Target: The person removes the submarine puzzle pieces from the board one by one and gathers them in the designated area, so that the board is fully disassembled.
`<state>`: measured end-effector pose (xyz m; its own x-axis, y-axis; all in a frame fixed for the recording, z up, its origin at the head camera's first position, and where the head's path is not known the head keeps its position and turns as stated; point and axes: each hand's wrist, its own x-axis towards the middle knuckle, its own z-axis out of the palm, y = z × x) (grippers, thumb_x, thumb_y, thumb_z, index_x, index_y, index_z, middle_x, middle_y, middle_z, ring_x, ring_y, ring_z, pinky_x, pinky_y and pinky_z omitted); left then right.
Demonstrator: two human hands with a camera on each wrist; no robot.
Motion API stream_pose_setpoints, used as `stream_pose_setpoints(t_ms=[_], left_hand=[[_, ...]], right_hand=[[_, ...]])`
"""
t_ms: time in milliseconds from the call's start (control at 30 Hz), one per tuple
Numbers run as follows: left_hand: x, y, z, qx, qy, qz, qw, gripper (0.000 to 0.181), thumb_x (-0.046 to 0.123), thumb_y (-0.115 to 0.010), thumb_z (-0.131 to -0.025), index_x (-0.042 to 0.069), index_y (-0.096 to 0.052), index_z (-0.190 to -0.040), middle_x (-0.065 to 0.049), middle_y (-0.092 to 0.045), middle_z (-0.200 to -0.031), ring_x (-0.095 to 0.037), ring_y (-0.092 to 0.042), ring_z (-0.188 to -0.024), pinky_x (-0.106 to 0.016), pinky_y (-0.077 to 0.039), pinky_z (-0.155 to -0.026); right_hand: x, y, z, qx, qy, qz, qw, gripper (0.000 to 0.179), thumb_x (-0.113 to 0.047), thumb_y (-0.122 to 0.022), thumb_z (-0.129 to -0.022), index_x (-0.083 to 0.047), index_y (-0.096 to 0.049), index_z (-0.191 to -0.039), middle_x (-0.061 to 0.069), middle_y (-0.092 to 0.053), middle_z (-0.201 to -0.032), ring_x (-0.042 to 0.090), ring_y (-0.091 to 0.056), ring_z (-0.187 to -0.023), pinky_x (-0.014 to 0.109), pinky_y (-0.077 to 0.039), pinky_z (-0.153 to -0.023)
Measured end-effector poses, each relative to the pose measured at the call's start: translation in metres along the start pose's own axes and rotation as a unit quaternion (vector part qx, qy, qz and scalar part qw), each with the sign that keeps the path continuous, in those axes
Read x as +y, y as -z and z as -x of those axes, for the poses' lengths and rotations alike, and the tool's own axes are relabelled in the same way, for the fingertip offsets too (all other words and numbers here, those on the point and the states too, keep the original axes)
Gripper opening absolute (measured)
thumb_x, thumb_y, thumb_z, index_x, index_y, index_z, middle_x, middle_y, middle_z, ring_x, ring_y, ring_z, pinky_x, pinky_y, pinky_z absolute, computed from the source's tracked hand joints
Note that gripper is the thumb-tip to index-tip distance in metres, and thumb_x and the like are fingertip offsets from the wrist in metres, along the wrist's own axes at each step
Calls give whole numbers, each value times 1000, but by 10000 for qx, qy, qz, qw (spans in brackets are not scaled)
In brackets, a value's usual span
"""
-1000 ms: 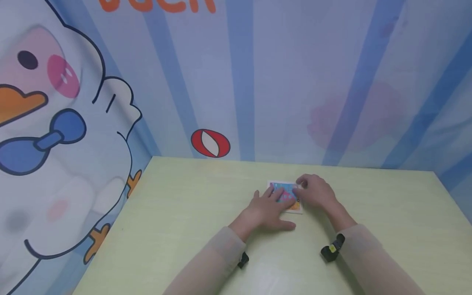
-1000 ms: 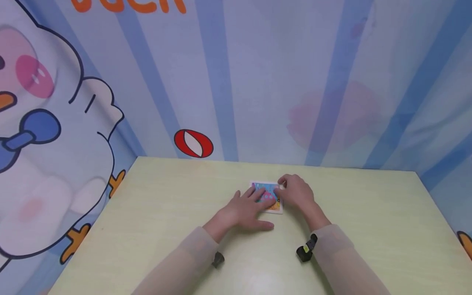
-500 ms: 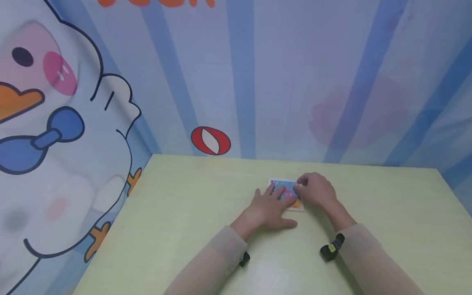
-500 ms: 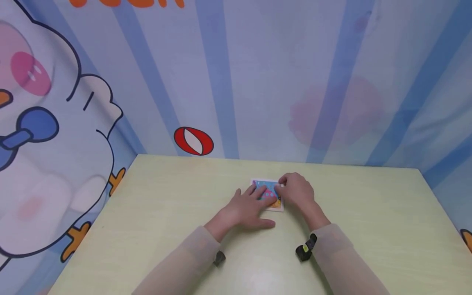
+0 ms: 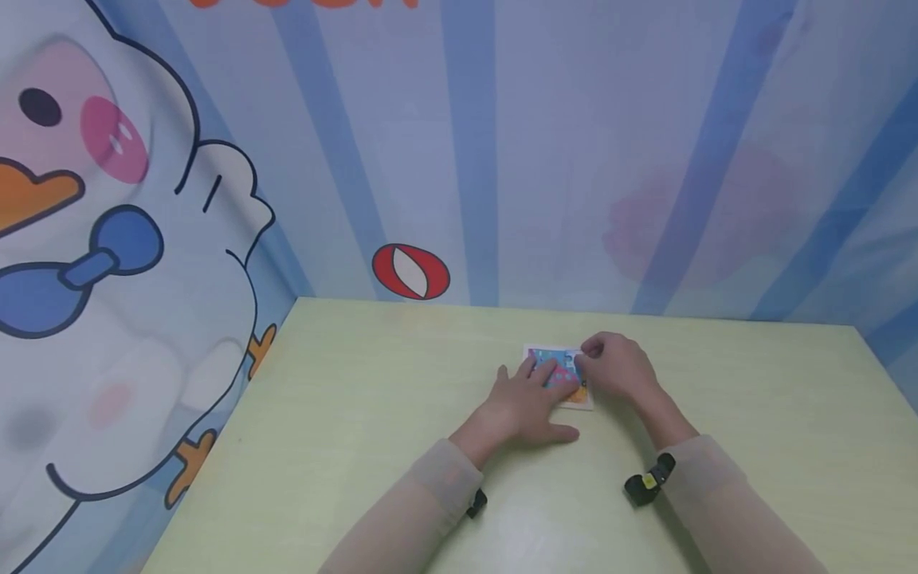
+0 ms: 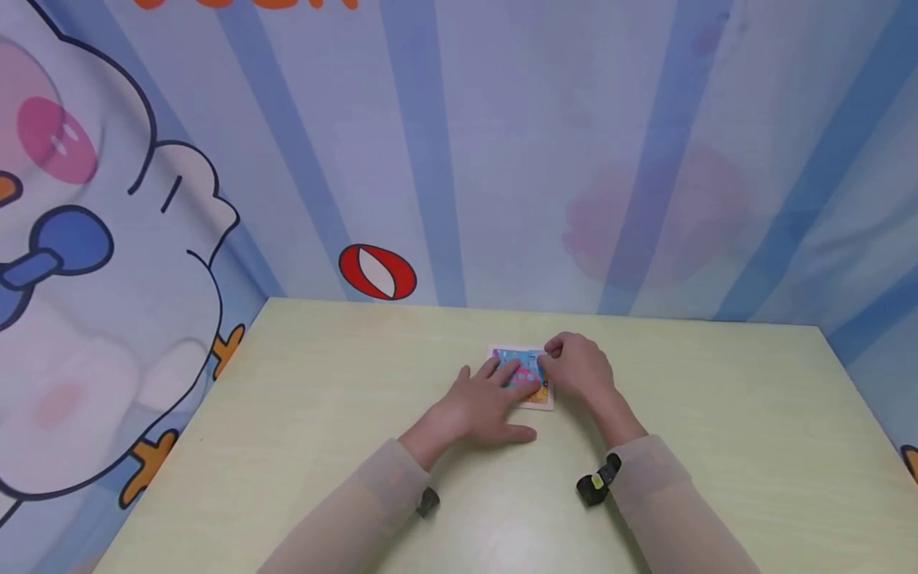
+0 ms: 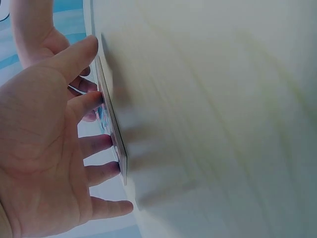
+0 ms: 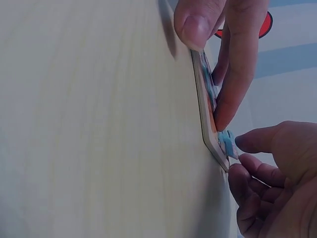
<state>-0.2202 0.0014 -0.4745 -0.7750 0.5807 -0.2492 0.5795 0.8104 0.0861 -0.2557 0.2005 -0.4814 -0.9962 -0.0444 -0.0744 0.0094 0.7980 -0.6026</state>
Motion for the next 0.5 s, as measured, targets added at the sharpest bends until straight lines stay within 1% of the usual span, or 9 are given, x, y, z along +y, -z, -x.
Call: stream_pose_setpoints(t_ms=[133, 333, 500], left_hand=[[-1, -1, 0, -35, 3, 62, 10000, 78, 75, -52, -94, 45, -29, -163, -1, -17, -173, -35, -14, -157, -66, -24, -117], [0, 0, 0, -59, 33, 140, 9999, 78, 75, -52, -94, 44, -30, -163, -1, -17, -173, -34, -13, -158, -66, -24, -117], [-1, -1, 0, -76, 51, 49, 9999, 78, 76, -50, -94, 45, -29, -163, -1, -16, -173, -35, -12, -158, -66, -24, -117]], right_hand=[[0, -1, -1, 92, -34, -191, 9998, 36, -30, -64, -100, 0, -71, -118, 15, -74, -108, 37, -67, -103, 54, -50, -91], [2, 0, -2, 181, -70, -536, 9984, 30, -26, -66, -100, 0, -72, -115, 17, -74, -107, 36, -68, -102, 53, -49, -92], [6, 0, -2, 200, 137, -778, 9967, 28, -23, -65, -101, 0, -71, -116, 19, -73, -110, 37, -66, -105, 54, -49, -92]])
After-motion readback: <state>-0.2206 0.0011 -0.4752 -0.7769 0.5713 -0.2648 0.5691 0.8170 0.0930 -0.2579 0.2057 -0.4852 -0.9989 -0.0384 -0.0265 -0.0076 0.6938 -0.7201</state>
